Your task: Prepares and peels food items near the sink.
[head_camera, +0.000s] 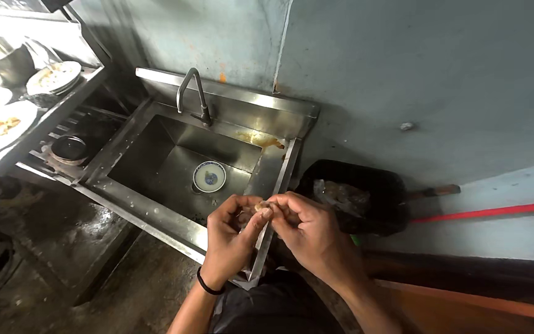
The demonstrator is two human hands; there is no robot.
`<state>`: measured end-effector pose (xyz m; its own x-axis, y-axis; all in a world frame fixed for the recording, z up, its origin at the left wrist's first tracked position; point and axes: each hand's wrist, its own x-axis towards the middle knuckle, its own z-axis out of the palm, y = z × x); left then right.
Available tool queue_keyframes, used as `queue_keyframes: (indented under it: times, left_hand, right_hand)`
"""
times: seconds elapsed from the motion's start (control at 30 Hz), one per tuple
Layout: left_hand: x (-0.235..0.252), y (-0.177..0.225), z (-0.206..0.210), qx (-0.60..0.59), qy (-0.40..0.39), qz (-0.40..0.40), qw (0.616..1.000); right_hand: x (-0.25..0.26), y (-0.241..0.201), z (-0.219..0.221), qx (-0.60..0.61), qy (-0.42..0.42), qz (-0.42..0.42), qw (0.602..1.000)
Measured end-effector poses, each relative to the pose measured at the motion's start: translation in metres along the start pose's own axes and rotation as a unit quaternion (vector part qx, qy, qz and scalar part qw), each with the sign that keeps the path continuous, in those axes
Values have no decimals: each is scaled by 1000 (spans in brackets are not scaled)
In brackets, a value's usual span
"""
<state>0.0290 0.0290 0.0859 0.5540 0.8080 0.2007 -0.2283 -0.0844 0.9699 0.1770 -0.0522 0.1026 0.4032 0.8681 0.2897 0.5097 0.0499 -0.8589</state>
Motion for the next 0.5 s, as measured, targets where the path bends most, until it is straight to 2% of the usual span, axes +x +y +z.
queue_keyframes:
  times: [0.17, 0.2, 0.27, 0.37, 0.43, 0.5]
  left_hand:
    - [2, -12, 1, -135, 44, -22, 990]
    - [2, -14, 2, -123, 55, -11, 991]
    - [1, -15, 5, -14, 74, 42, 996]
    - [0, -14, 2, 130, 63, 100, 984]
    - [-1, -9, -1, 119, 32, 59, 991]
    - [-2, -7, -4, 57, -2, -12, 998]
  right_hand:
    - [1, -8, -5, 149, -32, 76, 985]
    - [1, -8, -6, 174, -32, 81, 981]
    - [2, -7, -6, 193, -26, 82, 977]
    - [3, -5, -8, 164, -21, 60, 984]
    - [4, -3, -10, 147, -35, 42, 988]
    - [6, 0, -12, 153, -63, 36, 986]
